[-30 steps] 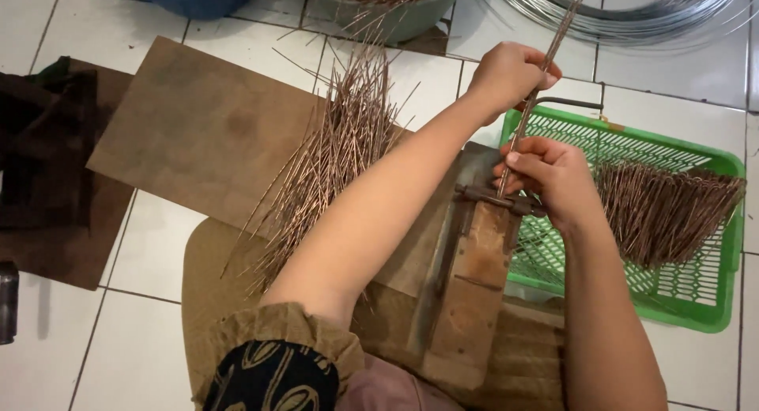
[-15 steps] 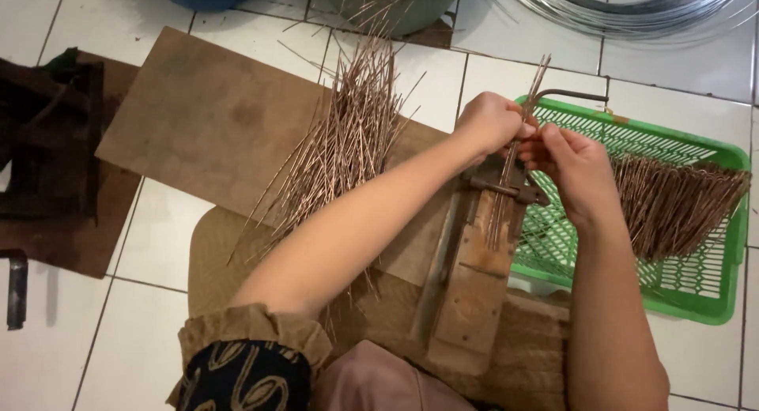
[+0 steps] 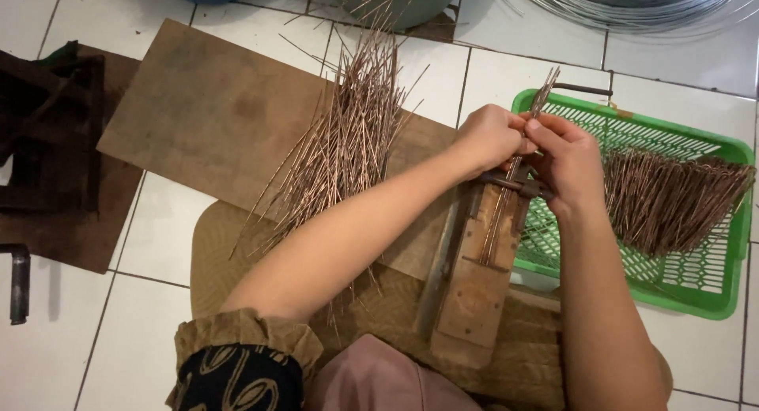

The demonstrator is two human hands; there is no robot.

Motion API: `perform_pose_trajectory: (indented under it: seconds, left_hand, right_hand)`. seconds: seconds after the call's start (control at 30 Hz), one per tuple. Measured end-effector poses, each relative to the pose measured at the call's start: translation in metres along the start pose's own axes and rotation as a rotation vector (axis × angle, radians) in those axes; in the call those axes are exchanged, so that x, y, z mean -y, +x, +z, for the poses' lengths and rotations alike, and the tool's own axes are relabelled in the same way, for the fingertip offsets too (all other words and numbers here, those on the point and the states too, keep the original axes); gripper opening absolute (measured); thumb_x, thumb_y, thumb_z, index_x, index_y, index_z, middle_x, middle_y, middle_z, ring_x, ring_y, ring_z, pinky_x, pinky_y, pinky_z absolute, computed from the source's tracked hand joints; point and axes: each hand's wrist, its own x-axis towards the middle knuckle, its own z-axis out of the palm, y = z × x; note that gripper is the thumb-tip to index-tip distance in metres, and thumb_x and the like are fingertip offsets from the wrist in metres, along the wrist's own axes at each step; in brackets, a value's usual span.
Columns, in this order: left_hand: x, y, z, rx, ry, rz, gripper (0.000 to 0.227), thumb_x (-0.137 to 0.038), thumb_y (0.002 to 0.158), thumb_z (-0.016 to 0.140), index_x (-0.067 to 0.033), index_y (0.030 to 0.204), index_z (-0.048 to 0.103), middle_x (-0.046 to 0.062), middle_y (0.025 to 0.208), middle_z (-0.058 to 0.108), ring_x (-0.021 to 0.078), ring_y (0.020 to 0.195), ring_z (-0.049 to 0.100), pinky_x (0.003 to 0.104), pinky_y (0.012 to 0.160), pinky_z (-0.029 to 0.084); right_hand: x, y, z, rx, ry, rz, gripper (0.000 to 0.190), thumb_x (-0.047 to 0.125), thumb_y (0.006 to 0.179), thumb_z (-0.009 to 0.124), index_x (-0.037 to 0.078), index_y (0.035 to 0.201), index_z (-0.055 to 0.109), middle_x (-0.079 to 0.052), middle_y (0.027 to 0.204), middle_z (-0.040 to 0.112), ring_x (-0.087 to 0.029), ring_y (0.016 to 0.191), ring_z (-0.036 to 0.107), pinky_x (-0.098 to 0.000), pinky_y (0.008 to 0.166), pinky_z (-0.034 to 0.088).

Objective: The person sits on the floor and repeatedly picks small copper wires from a pile, places them into a wooden bending jig, and uses a lever to bend the wires. The bent wires are then placed into a green basket. The process is repeated continuously.

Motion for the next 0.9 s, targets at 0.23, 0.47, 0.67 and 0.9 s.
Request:
perform_pose_trajectory:
  seconds: [0.23, 0.47, 0.67, 0.9]
  left_hand:
    - [0.005, 0.000, -0.004, 0.007, 0.082, 0.001, 0.028, -0.017, 0.078, 0.077, -0.0076, 0.104, 0.078, 0.008, 0.074, 0.076, 0.0183, 0.048, 0.072, 0.028, 0.047, 0.063]
    - [-0.012, -0.055, -0.016, -0.055, 0.445, 0.333, 0.039, -0.035, 0.085, 0.076, -0.0053, 0.111, 0.072, 0.023, 0.109, 0.070, 0.0440, 0.109, 0.068, 0.051, 0.093, 0.053]
    - [0.010, -0.123, -0.005, -0.110, 0.029, 0.283, 0.097, -0.025, 0.082, 0.077, 0.0069, 0.153, 0.020, 0.041, 0.146, 0.025, 0.0599, 0.140, 0.026, 0.067, 0.115, 0.025]
    - [0.040, -0.145, 0.010, -0.031, -0.115, 0.227, 0.117, -0.026, 0.084, 0.075, -0.0013, 0.159, -0.011, 0.042, 0.157, -0.006, 0.0553, 0.149, -0.016, 0.066, 0.120, -0.008]
  right_hand:
    - [-0.002, -0.005, 0.001, -0.009, 0.012, -0.027, 0.024, 0.017, 0.097, 0.077, 0.006, 0.117, 0.072, -0.009, 0.111, 0.074, -0.015, 0.097, 0.073, -0.0324, 0.084, 0.063]
    - [-0.003, -0.007, 0.002, 0.028, -0.011, -0.140, 0.023, 0.012, 0.100, 0.072, 0.001, 0.120, 0.071, -0.012, 0.111, 0.073, -0.014, 0.101, 0.072, -0.0273, 0.092, 0.062]
    - [0.000, -0.008, 0.007, 0.036, -0.003, -0.195, 0.023, 0.011, 0.099, 0.073, -0.001, 0.118, 0.071, -0.013, 0.110, 0.073, -0.018, 0.105, 0.074, -0.0270, 0.097, 0.059]
    - [0.005, -0.016, 0.012, 0.036, -0.100, -0.266, 0.022, 0.012, 0.100, 0.073, 0.001, 0.119, 0.073, -0.011, 0.109, 0.074, -0.015, 0.104, 0.072, -0.0265, 0.098, 0.056]
